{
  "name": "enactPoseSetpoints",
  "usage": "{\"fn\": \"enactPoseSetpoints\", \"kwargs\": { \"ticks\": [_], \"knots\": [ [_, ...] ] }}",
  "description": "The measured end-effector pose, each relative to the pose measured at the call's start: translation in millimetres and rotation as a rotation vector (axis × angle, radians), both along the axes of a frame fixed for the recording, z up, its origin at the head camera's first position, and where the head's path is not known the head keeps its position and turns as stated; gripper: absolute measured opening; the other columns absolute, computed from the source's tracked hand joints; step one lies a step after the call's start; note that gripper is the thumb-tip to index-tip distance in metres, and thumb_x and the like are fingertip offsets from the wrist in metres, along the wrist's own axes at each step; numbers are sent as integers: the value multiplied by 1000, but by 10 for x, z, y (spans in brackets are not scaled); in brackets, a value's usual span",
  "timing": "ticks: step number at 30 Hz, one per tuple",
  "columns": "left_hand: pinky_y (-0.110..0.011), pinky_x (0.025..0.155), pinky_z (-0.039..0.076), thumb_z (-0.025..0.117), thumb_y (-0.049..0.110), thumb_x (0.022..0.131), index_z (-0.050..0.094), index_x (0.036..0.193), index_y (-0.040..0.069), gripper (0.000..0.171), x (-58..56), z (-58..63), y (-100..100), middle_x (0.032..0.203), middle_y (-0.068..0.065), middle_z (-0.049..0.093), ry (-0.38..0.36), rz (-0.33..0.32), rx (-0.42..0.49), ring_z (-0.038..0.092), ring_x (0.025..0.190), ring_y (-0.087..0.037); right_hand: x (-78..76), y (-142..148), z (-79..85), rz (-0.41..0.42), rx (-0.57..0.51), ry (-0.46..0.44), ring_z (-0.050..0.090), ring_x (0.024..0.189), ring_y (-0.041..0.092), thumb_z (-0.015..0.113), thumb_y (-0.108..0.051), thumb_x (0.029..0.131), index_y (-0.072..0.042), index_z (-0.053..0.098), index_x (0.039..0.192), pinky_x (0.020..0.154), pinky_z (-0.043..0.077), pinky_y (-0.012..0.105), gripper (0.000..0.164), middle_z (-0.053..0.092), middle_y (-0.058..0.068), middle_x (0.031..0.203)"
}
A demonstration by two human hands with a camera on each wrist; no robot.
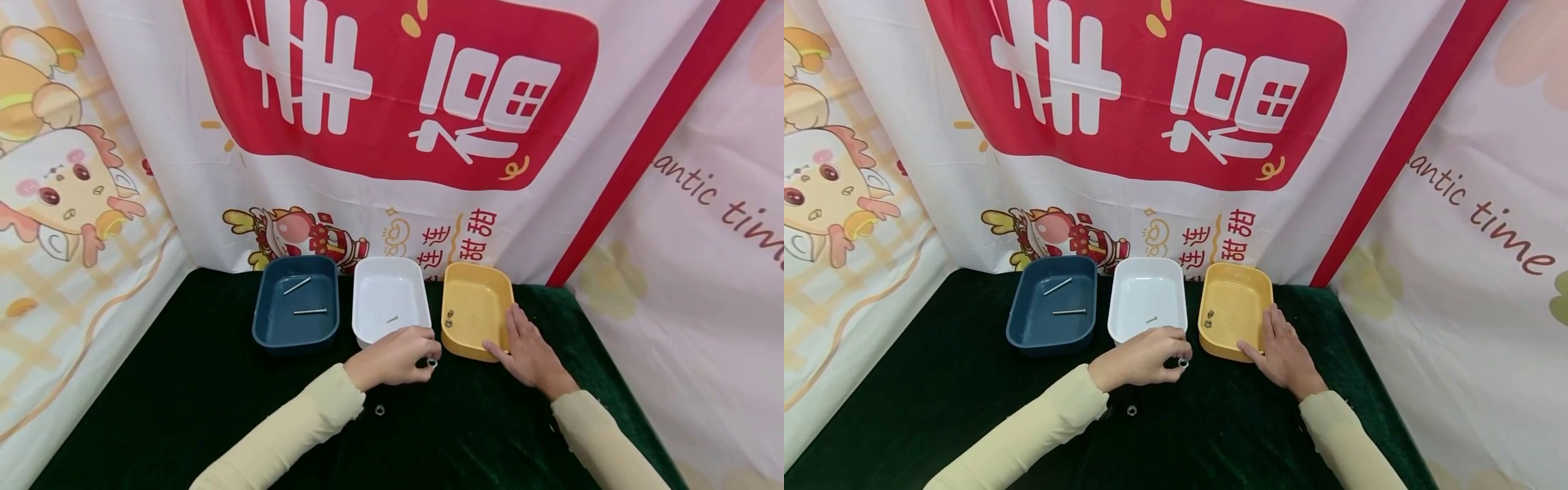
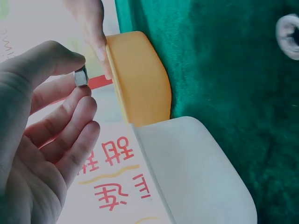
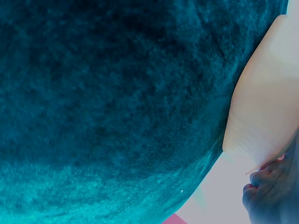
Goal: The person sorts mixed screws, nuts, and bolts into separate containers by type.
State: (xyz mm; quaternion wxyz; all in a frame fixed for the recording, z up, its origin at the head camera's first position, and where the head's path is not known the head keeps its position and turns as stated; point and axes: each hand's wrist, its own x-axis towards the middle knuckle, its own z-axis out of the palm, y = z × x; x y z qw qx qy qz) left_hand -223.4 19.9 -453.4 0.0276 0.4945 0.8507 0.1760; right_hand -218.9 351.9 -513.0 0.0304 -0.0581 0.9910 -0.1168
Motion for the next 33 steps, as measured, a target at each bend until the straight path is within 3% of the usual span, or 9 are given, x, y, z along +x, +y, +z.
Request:
{"fn": "enactPoseSetpoints", "kwargs": {
  "ticks": [9,16,21,33],
  "knots": [
    [-19,90,58,77,22,95,78,112,16,18,-71,55,189,114,5,72,36,24,51,68,101,-4,-5,-6,-10,0,2,13,11,164,44,40,-75,102,-6,-4,170,130,18,66,107,-2,16,180],
    [-19,86,57,79,23,93,77,105,17,13,-139,71,339,105,5,70,95,46,48,66,94,-5,5,2,-5,0,12,11,12,164,44,36,-80,100,-7,-5,170,129,19,66,109,-2,16,180],
    [-17,81,56,79,20,92,78,106,16,14,-206,72,431,104,3,69,90,65,72,66,91,-6,16,-3,0,1,7,14,13,163,45,35,-81,99,-8,-5,170,129,19,66,110,-2,17,180],
    [-21,89,57,78,19,92,79,110,15,18,-446,43,591,108,2,70,79,112,64,66,97,-9,15,-5,-12,4,3,29,15,163,45,39,-76,102,-7,-5,170,128,21,66,106,-2,17,179]
  ]
}}
